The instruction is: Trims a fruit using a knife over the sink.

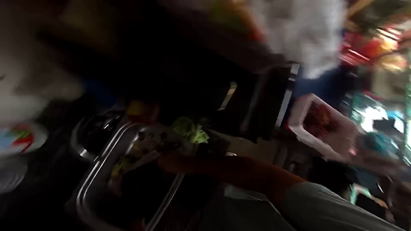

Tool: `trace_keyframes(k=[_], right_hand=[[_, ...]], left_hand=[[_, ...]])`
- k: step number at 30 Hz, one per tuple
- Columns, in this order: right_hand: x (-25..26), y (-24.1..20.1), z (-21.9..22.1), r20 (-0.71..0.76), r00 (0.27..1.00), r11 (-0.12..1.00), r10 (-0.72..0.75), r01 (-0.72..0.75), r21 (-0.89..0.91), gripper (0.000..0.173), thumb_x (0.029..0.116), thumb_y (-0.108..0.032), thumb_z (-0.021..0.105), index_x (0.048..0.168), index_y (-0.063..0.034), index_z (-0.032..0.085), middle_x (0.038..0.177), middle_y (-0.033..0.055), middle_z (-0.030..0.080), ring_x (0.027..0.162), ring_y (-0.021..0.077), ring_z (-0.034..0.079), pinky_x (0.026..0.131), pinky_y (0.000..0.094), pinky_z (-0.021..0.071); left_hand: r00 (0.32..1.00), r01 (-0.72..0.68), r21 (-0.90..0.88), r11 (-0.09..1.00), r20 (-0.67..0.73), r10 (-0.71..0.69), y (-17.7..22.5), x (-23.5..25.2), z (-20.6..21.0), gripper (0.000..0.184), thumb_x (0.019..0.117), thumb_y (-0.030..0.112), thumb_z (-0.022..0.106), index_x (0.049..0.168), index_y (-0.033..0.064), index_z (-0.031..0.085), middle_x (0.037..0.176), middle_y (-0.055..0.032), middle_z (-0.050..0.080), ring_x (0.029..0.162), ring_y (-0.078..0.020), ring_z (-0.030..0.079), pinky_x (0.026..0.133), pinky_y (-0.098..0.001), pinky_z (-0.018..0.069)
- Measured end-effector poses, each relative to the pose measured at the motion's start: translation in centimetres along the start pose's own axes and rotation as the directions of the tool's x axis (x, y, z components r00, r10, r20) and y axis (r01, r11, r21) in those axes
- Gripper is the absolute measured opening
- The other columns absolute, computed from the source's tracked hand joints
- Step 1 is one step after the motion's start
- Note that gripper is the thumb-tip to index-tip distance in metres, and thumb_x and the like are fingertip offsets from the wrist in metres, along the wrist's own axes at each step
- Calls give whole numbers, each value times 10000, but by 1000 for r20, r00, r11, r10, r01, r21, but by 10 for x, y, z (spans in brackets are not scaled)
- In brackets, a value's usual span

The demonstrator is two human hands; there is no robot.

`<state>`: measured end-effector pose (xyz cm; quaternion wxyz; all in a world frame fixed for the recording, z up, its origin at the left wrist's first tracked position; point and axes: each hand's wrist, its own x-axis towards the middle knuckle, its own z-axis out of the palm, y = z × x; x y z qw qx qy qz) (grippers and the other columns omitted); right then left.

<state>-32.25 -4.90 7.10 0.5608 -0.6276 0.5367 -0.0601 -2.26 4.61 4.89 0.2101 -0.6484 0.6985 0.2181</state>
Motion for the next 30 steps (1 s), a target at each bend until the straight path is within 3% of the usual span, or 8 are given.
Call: trace_keyframes(k=[1, 4, 8, 12, 17, 20, 26, 30], right_hand=[[9, 2, -3, 27, 999, 997, 47, -45, -67, 327, 1008, -164, 607, 1314, -60, 660, 1341, 199, 641, 1242, 388, 611, 1034, 610, 485], [45, 13, -2, 38, 989, 972, 141, -131, -195, 295, 1013, -134, 560, 1276, -52, 667, 1360, 188, 623, 1272, 364, 592, 1069, 568, 477], [89, 33, 21, 107, 959, 874, 263, -190, -448, 413, 941, -139, 679, 1336, -33, 618, 1419, 229, 557, 1280, 424, 568, 1008, 635, 494], [133, 53, 52, 94, 984, 805, 150, -67, -589, 531, 926, -261, 739, 1365, -7, 583, 1408, 252, 554, 1269, 443, 568, 1013, 628, 495], [164, 55, 70, 55, 996, 689, 71, -9, -725, 517, 860, -189, 783, 1325, -35, 616, 1276, 251, 625, 1152, 449, 628, 900, 632, 541], [170, 57, 68, 73, 997, 678, 33, 32, -734, 490, 823, -277, 802, 1246, -63, 678, 1269, 228, 634, 1207, 439, 586, 952, 644, 500], [137, 22, 54, 166, 977, 881, 136, -43, -471, 292, 1006, -248, 581, 1241, -79, 548, 965, 191, 675, 868, 380, 689, 719, 609, 556], [128, 3, 65, 202, 974, 870, 105, 8, -493, 479, 1035, -517, 535, 1229, -83, 591, 920, 168, 679, 860, 357, 689, 752, 590, 560]], left_hand=[[856, 359, -154, 921, 447, -259, 33, 13, -47, 568, 1097, 300, 468, 1547, -25, 351, 1600, -182, 385, 1494, -257, 348, 1212, -353, 285], [907, 290, -582, 760, -87, -413, 17, 32, 30, 939, 782, 398, 864, 1490, -47, 436, 1484, -280, 487, 1405, -407, 450, 1170, -553, 358], [921, 375, -536, 756, 121, -371, 0, 40, 56, 912, 804, 443, 840, 1475, -40, 454, 1463, -271, 509, 1386, -387, 473, 1154, -537, 383], [911, 406, -500, 765, 153, -384, 0, 52, 33, 903, 815, 417, 819, 1519, 23, 414, 1501, -254, 476, 1398, -414, 453, 1136, -592, 386], [880, 318, -743, 589, 1, -475, -27, 77, 46, 1266, 562, 312, 998, 1594, 217, 270, 1525, -140, 479, 1357, -323, 520, 1077, -577, 482], [875, 358, -776, 519, 84, -477, -33, 89, 52, 1244, 554, 394, 987, 1575, 214, 302, 1528, -118, 473, 1379, -305, 494, 1080, -597, 467], [868, 411, -762, 500, 159, -471, -27, 89, 53, 1205, 578, 359, 982, 1567, 180, 317, 1547, -164, 435, 1386, -356, 479, 1074, -618, 462], [842, 502, -676, 540, 240, -482, -10, 77, 49, 1293, 586, 475, 955, 1587, 160, 199, 1499, -218, 460, 1275, -417, 560, 970, -655, 504]])
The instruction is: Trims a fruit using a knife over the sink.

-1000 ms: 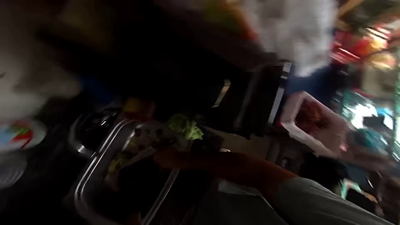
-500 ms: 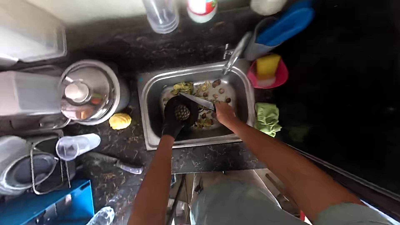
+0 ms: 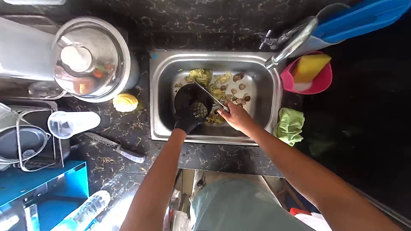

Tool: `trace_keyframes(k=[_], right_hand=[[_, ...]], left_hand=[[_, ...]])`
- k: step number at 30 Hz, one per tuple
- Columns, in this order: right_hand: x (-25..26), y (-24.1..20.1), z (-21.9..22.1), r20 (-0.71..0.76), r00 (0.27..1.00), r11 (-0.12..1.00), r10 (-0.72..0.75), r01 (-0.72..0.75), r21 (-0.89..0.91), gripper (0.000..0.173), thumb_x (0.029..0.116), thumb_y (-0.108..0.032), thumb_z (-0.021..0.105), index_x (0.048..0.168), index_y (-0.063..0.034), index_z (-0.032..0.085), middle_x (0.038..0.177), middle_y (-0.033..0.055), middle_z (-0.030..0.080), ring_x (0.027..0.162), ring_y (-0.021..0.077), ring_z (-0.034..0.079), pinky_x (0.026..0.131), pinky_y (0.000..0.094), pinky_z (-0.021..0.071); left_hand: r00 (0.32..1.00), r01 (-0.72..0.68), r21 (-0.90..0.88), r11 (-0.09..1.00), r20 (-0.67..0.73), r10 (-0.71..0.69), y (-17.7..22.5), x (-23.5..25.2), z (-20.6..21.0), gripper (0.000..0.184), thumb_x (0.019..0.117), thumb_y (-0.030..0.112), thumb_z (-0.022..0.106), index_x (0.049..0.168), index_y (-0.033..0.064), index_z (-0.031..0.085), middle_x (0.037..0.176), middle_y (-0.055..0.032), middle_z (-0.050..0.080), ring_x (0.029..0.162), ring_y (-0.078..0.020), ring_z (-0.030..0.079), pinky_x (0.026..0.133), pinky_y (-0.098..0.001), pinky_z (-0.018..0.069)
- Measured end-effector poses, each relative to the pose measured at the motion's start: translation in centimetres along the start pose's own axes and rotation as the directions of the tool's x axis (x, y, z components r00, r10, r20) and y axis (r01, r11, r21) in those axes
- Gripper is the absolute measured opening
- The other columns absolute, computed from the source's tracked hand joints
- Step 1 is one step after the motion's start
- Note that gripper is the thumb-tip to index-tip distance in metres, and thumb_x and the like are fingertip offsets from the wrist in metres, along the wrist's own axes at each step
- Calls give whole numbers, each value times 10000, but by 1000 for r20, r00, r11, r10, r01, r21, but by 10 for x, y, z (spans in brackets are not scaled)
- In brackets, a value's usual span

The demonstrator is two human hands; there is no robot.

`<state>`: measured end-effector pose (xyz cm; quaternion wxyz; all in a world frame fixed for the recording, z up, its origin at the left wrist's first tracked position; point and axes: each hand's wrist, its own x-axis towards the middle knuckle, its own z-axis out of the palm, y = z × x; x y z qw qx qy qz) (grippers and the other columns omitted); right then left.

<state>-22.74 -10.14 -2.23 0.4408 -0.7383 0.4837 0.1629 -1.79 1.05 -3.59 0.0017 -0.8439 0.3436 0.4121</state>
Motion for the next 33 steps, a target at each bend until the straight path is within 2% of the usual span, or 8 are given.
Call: trace_keyframes(k=[2, 6, 10, 15, 19, 23, 30, 33], right_hand=[[-2, -8, 4, 7, 1000, 997, -14, 14, -77, 460, 1051, -522, 490, 1161, -89, 598, 894, 158, 666, 846, 359, 685, 729, 582, 557], [-2, -21, 6, 111, 993, 981, -45, 65, -182, 413, 1083, -469, 428, 1286, -128, 543, 874, 134, 688, 845, 352, 709, 718, 568, 570], [-9, -39, 8, 113, 992, 975, -57, 80, -208, 315, 1092, -367, 420, 1265, -127, 529, 861, 131, 687, 854, 348, 717, 713, 545, 576], [-14, -53, 22, 13, 999, 970, -47, 49, -237, 386, 1097, -463, 356, 1226, -152, 544, 781, 86, 667, 779, 306, 715, 647, 504, 568], [-11, -56, 28, 62, 996, 958, -60, 75, -277, 343, 1100, -428, 360, 1218, -160, 538, 785, 88, 673, 768, 316, 718, 629, 503, 570], [-11, -56, 29, 63, 996, 950, -57, 74, -304, 322, 1102, -411, 368, 1227, -162, 529, 788, 92, 673, 758, 320, 717, 617, 502, 567], [-12, -55, 30, 56, 996, 943, -75, 89, -321, 321, 1102, -392, 375, 1249, -154, 535, 786, 94, 673, 745, 321, 714, 614, 505, 567], [-12, -54, 31, 65, 995, 936, -70, 88, -340, 313, 1105, -396, 369, 1239, -156, 517, 754, 85, 655, 711, 312, 705, 582, 488, 558]], left_hand=[[999, -50, 7, 999, 17, 50, -2, 1, 7, 1261, 578, 416, 965, 1578, 160, 240, 1455, -215, 508, 1273, -408, 562, 991, -641, 493], [996, -91, 57, 994, -16, 92, -2, 12, 3, 1096, 609, 495, 935, 1529, 197, 419, 1417, -153, 565, 1298, -337, 557, 1040, -574, 484], [999, 51, 134, 990, 13, -53, 9, 18, -17, 1133, 633, 398, 937, 1526, 58, 329, 1429, -221, 530, 1249, -396, 590, 982, -599, 520], [998, 15, 127, 992, 59, -22, 3, 39, -16, 1132, 585, 462, 934, 1485, 40, 394, 1342, -210, 595, 1233, -371, 601, 987, -598, 512], [996, 34, 110, 993, 82, -43, 0, 44, -16, 1160, 583, 449, 942, 1510, 71, 357, 1393, -219, 551, 1263, -385, 575, 971, -613, 514], [994, 36, 70, 997, 96, -42, 1, 45, -19, 1116, 569, 409, 952, 1473, 74, 390, 1373, -200, 566, 1261, -363, 577, 976, -600, 513], [996, 17, 39, 999, 90, -20, 0, 46, -20, 1190, 572, 395, 959, 1525, 41, 339, 1446, -198, 522, 1334, -348, 526, 1064, -573, 471], [995, 27, 48, 999, 94, -31, 2, 45, -20, 1123, 588, 397, 951, 1490, 38, 387, 1409, -209, 545, 1300, -359, 552, 1032, -578, 491]])
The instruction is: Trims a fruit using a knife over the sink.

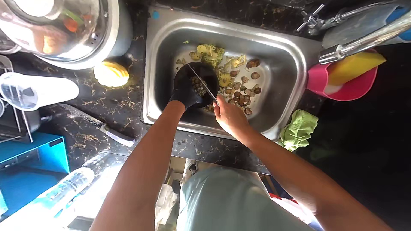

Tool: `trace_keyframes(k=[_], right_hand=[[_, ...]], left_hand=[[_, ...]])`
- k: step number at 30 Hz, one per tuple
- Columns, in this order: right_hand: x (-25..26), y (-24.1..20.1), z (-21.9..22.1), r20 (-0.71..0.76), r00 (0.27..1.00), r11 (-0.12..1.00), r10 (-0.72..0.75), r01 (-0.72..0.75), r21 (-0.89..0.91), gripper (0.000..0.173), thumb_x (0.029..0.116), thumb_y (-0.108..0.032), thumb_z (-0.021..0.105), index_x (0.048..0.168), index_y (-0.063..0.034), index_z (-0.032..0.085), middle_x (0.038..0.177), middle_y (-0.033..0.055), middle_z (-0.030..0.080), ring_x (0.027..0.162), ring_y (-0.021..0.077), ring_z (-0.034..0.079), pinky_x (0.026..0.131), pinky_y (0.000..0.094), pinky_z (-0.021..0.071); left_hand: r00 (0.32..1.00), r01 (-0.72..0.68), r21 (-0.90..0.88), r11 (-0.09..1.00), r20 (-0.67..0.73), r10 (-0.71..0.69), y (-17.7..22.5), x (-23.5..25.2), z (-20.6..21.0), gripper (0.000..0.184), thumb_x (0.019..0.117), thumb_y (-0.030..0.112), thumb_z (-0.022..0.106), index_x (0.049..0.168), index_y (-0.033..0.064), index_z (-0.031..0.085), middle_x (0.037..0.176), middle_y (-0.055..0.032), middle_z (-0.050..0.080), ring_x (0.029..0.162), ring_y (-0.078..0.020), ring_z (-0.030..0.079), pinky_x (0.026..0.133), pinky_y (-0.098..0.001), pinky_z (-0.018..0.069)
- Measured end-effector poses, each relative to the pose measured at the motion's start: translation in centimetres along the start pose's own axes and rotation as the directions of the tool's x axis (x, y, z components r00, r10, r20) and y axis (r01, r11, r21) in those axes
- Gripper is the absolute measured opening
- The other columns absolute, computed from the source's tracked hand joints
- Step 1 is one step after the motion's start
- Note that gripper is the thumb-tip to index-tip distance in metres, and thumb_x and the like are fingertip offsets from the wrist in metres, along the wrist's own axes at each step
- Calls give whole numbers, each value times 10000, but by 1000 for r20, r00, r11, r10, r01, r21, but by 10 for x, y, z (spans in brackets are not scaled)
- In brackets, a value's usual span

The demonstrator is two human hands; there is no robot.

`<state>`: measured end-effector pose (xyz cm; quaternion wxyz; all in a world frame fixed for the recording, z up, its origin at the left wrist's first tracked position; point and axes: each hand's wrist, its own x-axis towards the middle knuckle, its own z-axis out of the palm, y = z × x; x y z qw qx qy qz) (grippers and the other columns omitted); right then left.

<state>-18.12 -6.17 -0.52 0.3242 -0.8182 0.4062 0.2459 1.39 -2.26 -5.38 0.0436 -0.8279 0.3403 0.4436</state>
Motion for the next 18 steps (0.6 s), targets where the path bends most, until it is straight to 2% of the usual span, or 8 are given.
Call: trace_keyframes(k=[3, 6, 9, 13, 14, 18], right_hand=[[1, -2, 1, -18, 1000, 1000, -8, 7, -29, 307, 1104, -390, 375, 1240, -153, 513, 743, 85, 649, 684, 312, 699, 558, 480, 550], [20, -14, -2, -13, 1000, 999, -10, 10, -52, 293, 1100, -341, 381, 1266, -145, 521, 794, 107, 677, 753, 340, 722, 595, 504, 566], [28, -25, -5, 11, 1000, 999, 3, -2, -54, 313, 1111, -348, 339, 1312, -169, 500, 812, 100, 680, 787, 341, 725, 617, 509, 568], [7, -8, 0, 12, 1000, 998, 2, -1, -60, 269, 1106, -346, 382, 1242, -145, 497, 775, 100, 659, 704, 329, 709, 564, 488, 559], [9, -7, 2, 20, 1000, 998, 2, -1, -65, 267, 1105, -337, 387, 1247, -141, 500, 791, 104, 665, 718, 331, 714, 575, 490, 564], [44, -24, -3, 34, 999, 1000, 17, -16, -13, 307, 1107, -329, 356, 1334, -178, 497, 836, 119, 692, 813, 360, 729, 623, 539, 572]], left_hand=[[1000, 4, 39, 999, 15, -5, 5, -4, -6, 1076, 598, 415, 947, 1446, 14, 419, 1397, -215, 539, 1297, -360, 545, 1028, -562, 487], [1000, 3, 42, 999, 8, -3, 1, 1, -3, 1131, 600, 427, 941, 1495, 30, 375, 1439, -211, 516, 1321, -358, 533, 1038, -566, 487], [1000, -1, 23, 1000, 27, 0, -2, 0, -2, 1164, 603, 441, 948, 1521, 49, 348, 1461, -208, 507, 1333, -362, 527, 1041, -587, 478], [998, 48, -7, 999, 37, -47, -2, 2, -4, 1187, 593, 448, 945, 1541, 93, 325, 1453, -205, 512, 1314, -370, 539, 1008, -609, 492], [998, 55, -17, 998, 30, -55, -2, 2, -3, 1185, 596, 440, 944, 1543, 94, 322, 1456, -211, 507, 1305, -377, 546, 992, -618, 499], [1000, 19, -60, 998, 1, -19, -4, 3, 0, 1241, 536, 423, 975, 1547, 124, 319, 1495, -175, 481, 1357, -340, 506, 1053, -587, 473]])
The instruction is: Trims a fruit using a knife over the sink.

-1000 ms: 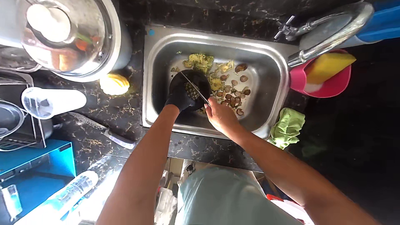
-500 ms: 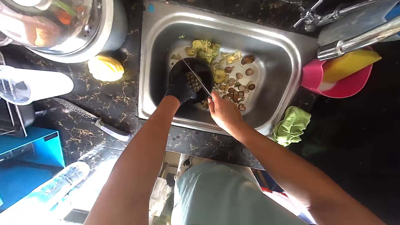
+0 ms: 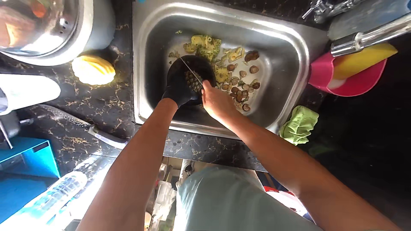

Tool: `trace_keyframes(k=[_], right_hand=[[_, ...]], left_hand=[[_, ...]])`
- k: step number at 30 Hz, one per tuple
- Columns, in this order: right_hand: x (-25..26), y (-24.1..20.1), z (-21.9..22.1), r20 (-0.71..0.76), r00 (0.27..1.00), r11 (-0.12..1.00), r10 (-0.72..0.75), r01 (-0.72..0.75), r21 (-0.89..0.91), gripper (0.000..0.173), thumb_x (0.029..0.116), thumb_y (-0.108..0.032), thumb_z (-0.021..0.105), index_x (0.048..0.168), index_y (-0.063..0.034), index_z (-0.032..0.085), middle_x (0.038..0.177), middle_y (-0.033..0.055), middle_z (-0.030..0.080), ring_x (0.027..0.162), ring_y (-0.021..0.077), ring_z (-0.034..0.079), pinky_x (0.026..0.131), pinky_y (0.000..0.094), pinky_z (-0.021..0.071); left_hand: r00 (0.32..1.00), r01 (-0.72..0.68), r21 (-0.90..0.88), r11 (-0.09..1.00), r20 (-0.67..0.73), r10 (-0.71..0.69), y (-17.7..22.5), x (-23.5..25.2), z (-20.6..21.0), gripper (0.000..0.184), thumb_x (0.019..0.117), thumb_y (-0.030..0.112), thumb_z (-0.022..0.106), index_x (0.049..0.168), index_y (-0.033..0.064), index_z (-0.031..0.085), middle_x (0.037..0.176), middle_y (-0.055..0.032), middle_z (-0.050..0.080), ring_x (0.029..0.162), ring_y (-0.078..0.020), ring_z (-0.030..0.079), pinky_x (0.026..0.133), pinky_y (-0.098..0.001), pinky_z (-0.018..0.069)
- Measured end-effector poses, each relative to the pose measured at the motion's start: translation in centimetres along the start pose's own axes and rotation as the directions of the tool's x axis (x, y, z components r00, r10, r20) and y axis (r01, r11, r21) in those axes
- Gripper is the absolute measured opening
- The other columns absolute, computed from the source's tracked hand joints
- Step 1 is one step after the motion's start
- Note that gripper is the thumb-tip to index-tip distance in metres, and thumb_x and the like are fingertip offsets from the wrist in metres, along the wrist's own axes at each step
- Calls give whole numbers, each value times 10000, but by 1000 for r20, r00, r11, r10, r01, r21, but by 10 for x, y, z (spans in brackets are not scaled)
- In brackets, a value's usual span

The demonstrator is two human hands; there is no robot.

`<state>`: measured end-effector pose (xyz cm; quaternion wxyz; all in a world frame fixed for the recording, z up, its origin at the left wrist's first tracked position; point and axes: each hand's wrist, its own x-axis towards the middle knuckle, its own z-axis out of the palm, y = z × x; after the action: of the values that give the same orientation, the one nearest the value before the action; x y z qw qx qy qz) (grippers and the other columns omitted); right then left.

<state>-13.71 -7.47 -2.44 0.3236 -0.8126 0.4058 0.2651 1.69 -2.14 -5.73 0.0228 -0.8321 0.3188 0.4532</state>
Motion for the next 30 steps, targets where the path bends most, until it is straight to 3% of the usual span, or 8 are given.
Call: trace_keyframes(k=[6, 11, 18, 23, 25, 27, 28, 30], right_hand=[[-26, 21, 4, 53, 999, 999, -6, 8, -39, 262, 1105, -328, 373, 1250, -153, 503, 820, 108, 672, 775, 342, 721, 613, 511, 573], [17, 6, 8, 61, 998, 1000, -8, 9, -13, 289, 1100, -295, 382, 1337, -169, 489, 876, 135, 700, 844, 381, 727, 643, 559, 571], [6, 28, 25, 85, 996, 999, 10, -7, -39, 285, 1107, -284, 383, 1336, -145, 480, 880, 152, 694, 836, 389, 727, 651, 554, 576], [22, 30, 30, 74, 997, 1000, -7, 8, -12, 285, 1084, -230, 418, 1358, -164, 463, 901, 155, 699, 860, 404, 724, 653, 578, 571], [13, 43, 21, 45, 999, 1000, 1, -1, -7, 291, 1095, -309, 408, 1324, -149, 490, 892, 154, 705, 854, 402, 725, 665, 590, 569], [5, 61, 8, 21, 998, 997, 56, -57, 57, 367, 1105, -370, 385, 1346, -113, 489, 918, 177, 702, 886, 414, 720, 709, 609, 568], [4, 70, 2, 5, 995, 990, 101, -101, 98, 384, 1105, -389, 377, 1335, -101, 484, 922, 179, 692, 893, 410, 715, 718, 606, 569], [-2, 80, -10, 8, 987, 975, 163, -162, 151, 398, 1100, -415, 372, 1330, -107, 473, 917, 168, 685, 891, 389, 712, 722, 594, 567]], left_hand=[[1000, 20, -49, 999, 3, -20, -1, -1, -1, 1173, 550, 379, 970, 1510, 100, 357, 1427, -200, 526, 1300, -368, 543, 1024, -610, 486], [1000, 31, -53, 998, 2, -31, 1, -3, -3, 1195, 534, 366, 980, 1511, 98, 346, 1428, -216, 514, 1302, -387, 534, 1014, -617, 488], [1000, 13, -64, 998, 13, -13, -4, 2, 1, 1188, 549, 406, 980, 1509, 88, 358, 1446, -212, 497, 1331, -380, 509, 1044, -598, 471], [992, -118, -118, 986, -55, 112, -11, 8, 2, 1250, 479, 350, 1016, 1509, 91, 357, 1495, -189, 460, 1364, -328, 487, 1097, -545, 446], [988, -137, -248, 959, -97, 116, -12, 6, 5, 1286, 477, 347, 1015, 1545, 178, 318, 1507, -108, 467, 1376, -251, 480, 1133, -494, 433], [997, 36, -484, 874, -43, -65, -6, -10, 6, 1098, 663, 437, 947, 1537, 138, 354, 1424, -156, 557, 1311, -293, 551, 1078, -546, 469], [987, 140, -621, 771, 28, -156, -5, -16, 9, 978, 764, 526, 857, 1525, 135, 384, 1395, -161, 578, 1281, -294, 573, 1043, -552, 496], [969, 231, -889, 396, 171, -180, -2, -26, 21, 722, 895, 580, 682, 1466, 184, 487, 1330, -100, 633, 1192, -246, 636, 946, -518, 568]])
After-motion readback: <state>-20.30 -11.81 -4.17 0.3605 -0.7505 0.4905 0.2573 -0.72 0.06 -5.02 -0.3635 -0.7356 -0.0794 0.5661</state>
